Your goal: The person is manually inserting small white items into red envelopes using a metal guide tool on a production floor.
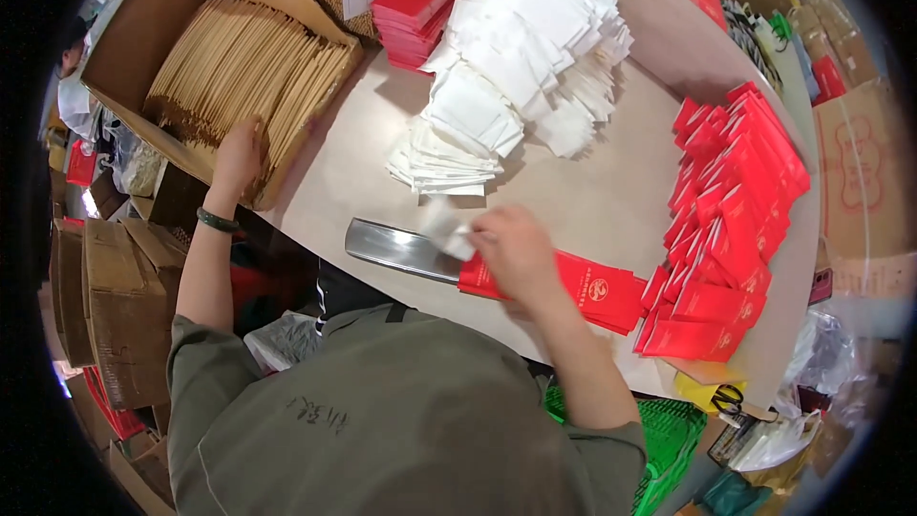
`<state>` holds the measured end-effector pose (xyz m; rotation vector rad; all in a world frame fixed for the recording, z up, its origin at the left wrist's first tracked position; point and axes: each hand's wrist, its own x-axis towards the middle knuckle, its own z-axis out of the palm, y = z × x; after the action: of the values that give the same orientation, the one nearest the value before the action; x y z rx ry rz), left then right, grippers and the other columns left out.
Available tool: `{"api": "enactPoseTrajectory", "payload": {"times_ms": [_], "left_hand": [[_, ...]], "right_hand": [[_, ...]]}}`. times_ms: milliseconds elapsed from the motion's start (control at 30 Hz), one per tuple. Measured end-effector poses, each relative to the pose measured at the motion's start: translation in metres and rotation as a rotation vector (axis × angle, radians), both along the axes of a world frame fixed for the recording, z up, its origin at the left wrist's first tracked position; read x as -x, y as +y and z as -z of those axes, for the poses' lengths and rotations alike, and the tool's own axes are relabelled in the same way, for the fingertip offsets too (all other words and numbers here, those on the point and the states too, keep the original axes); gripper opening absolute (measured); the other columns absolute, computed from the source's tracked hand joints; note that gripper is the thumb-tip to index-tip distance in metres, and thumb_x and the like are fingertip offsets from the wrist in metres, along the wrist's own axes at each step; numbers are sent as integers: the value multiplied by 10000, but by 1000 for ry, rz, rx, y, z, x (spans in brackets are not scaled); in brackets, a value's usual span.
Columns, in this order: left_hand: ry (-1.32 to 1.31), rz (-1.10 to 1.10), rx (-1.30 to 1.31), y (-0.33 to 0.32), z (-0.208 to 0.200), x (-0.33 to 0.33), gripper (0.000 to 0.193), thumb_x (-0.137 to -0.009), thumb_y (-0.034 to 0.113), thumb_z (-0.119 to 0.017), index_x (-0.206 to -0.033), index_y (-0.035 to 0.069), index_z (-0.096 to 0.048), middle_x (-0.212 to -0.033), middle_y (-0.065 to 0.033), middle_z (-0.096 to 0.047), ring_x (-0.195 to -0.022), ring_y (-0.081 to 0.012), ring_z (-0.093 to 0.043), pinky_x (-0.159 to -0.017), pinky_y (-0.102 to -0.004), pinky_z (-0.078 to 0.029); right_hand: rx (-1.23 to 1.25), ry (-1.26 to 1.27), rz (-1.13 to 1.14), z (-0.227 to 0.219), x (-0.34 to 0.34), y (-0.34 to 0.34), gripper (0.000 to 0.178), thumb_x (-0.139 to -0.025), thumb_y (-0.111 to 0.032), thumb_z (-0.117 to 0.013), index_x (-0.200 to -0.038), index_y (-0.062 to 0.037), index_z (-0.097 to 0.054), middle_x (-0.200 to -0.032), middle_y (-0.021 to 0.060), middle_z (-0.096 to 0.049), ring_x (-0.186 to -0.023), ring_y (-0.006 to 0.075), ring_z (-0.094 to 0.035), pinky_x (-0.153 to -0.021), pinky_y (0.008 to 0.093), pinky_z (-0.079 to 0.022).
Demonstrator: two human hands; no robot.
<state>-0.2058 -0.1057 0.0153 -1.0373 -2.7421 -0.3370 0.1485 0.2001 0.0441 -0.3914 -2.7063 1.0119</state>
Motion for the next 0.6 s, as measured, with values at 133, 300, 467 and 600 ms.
{"api": "enactPoseTrajectory", "payload": {"times_ms": [133, 300, 467, 600], "left_hand": [[-89, -182, -492, 18, -10, -27, 231, -982, 27, -510, -1198, -37, -558, -1011, -169, -652, -927, -290, -655, -790, -390, -523], [-344, -95, -1083, 42, 34, -147, 142, -1039, 80, -497, -1158, 8, -530, -943, -32, -587, -845, -104, -565, -782, -242, -470], [-681, 0, -796, 28, 31, -169, 205, -1026, 80, -523, -1192, -11, -603, -978, -12, -599, -911, -93, -548, -850, -234, -450], [-1111, 343, -369, 18, -20, -143, 114, -944, -12, -592, -1019, -36, -674, -937, -56, -629, -851, -133, -566, -776, -263, -464]], "right_hand": [[-245, -70, -217, 28, 8, -35, 105, -827, -108, -724, -890, -38, -677, -917, 121, -625, -889, 324, -611, -753, 410, -499], [-164, 142, -17, 17, -14, -34, 193, -803, -129, -758, -936, -38, -651, -993, 110, -622, -911, 314, -611, -784, 411, -507], [-94, 70, -145, 19, -36, -20, 286, -771, -174, -800, -938, -16, -630, -1210, 169, -605, -1098, 371, -571, -951, 457, -475], [-128, 27, -197, 28, -40, -17, 319, -753, -177, -809, -931, 5, -616, -1328, 217, -555, -1199, 412, -523, -1035, 483, -435]]}}
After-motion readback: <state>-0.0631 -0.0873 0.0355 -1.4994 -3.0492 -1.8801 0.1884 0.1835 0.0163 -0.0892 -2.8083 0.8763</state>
